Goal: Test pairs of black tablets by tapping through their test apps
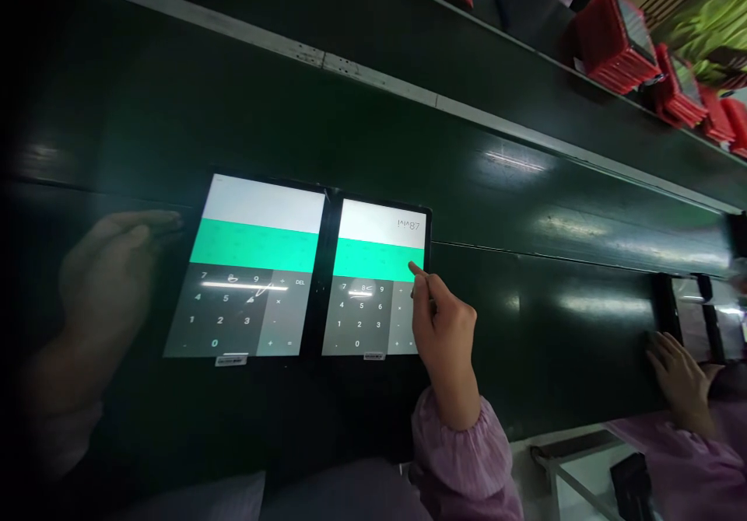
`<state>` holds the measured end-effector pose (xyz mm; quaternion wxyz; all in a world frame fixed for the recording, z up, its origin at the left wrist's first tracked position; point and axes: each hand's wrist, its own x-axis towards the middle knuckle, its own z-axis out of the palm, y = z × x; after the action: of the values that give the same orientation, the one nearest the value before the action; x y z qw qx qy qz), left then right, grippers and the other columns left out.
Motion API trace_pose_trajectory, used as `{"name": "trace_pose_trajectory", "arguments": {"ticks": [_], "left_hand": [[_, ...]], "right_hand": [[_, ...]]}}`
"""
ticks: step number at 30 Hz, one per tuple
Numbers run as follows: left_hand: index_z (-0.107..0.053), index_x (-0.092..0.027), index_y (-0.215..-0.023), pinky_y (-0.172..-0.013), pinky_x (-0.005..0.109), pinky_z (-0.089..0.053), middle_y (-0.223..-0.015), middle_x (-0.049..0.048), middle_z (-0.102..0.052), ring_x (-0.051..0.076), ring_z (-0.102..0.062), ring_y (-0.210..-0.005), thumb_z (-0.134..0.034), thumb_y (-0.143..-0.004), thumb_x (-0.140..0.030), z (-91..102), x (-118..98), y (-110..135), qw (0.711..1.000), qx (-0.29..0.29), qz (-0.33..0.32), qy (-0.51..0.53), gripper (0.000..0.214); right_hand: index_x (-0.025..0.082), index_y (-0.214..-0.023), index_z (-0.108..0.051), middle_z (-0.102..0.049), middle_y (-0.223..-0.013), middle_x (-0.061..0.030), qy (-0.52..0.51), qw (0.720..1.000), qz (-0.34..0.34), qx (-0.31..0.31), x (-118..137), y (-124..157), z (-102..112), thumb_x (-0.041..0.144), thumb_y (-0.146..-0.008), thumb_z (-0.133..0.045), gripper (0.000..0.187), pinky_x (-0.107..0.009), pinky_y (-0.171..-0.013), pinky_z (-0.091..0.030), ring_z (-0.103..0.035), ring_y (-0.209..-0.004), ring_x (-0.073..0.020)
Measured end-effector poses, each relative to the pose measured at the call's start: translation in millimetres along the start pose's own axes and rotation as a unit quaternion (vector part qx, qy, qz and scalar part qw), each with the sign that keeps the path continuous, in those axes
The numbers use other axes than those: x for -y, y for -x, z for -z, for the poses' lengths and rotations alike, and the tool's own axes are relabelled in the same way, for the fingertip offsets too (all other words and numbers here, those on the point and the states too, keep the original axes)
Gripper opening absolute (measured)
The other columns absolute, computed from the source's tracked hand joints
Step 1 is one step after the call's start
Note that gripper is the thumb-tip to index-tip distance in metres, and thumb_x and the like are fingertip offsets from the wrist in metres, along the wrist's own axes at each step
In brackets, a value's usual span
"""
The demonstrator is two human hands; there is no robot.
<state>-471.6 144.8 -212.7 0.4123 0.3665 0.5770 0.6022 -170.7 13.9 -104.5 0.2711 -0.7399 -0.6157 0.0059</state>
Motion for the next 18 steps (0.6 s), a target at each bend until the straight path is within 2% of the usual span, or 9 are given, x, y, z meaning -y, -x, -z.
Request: {"name": "trace_pose_trajectory", "arguments": {"ticks": [3,8,11,14,16,18], "left_hand": [[-0.075,-0.023,-0.077,-0.095,0.045,-0.067,-0.092,0.0070,-0.081,0.026,-0.076,-0.094,-0.070,-0.067,-0.030,-0.4,-1,1,1.000,-0.007,0.001,-0.013,0.014],[-0.075,-0.024,-0.076,-0.100,0.049,-0.067,-0.090,0.0046,-0.079,0.025,-0.076,-0.092,-0.070,-0.066,-0.033,-1.2,-2,2,1.000,0.003,-0.010,-0.015,0.015],[-0.075,-0.024,-0.077,-0.104,0.053,-0.065,-0.091,0.0053,-0.079,0.027,-0.076,-0.096,-0.071,-0.067,-0.034,-0.7,-1,2,1.000,0.002,-0.015,-0.008,0.014],[-0.076,-0.024,-0.085,-0.113,0.057,-0.060,-0.104,0.0077,-0.082,0.031,-0.077,-0.110,-0.074,-0.071,-0.035,0.7,2,2,0.999,0.029,0.011,0.016,0.018],[-0.077,-0.024,-0.095,-0.117,0.058,-0.058,-0.118,0.0095,-0.082,0.033,-0.075,-0.122,-0.079,-0.074,-0.038,2.1,5,1,0.997,0.065,0.023,0.021,0.026],[-0.077,-0.024,-0.109,-0.119,0.059,-0.057,-0.131,0.0118,-0.081,0.036,-0.072,-0.130,-0.080,-0.079,-0.047,4.1,9,1,0.994,0.102,0.015,0.019,0.038]], "right_hand": [[0.020,-0.069,-0.065,-0.083,-0.076,-0.0053,0.012,1.000,-0.004,0.002,-7,-2,-2,0.035,-0.111,-0.053,0.047,-0.021,-0.039,-0.029,-0.040,-0.038,-0.0047],[0.020,-0.071,-0.069,-0.083,-0.078,-0.0056,-0.005,0.998,0.023,0.056,-3,0,-8,0.035,-0.113,-0.049,0.048,-0.022,-0.041,-0.034,-0.034,-0.038,-0.0043],[0.021,-0.070,-0.068,-0.080,-0.071,-0.0034,-0.009,0.999,0.011,0.036,-3,0,-7,0.035,-0.112,-0.050,0.049,-0.022,-0.040,-0.032,-0.036,-0.038,-0.0051],[0.021,-0.069,-0.067,-0.080,-0.073,-0.0037,0.001,1.000,-0.011,-0.002,-6,0,-6,0.035,-0.111,-0.052,0.046,-0.022,-0.039,-0.030,-0.041,-0.040,-0.0057],[0.021,-0.072,-0.070,-0.082,-0.075,-0.0043,-0.002,1.000,-0.003,0.006,-7,0,-7,0.033,-0.111,-0.052,0.045,-0.023,-0.040,-0.031,-0.039,-0.039,-0.0054],[0.020,-0.079,-0.075,-0.079,-0.070,-0.0036,-0.008,1.000,0.012,0.021,-6,0,-9,0.031,-0.110,-0.050,0.042,-0.023,-0.040,-0.032,-0.037,-0.039,-0.0059]]}}
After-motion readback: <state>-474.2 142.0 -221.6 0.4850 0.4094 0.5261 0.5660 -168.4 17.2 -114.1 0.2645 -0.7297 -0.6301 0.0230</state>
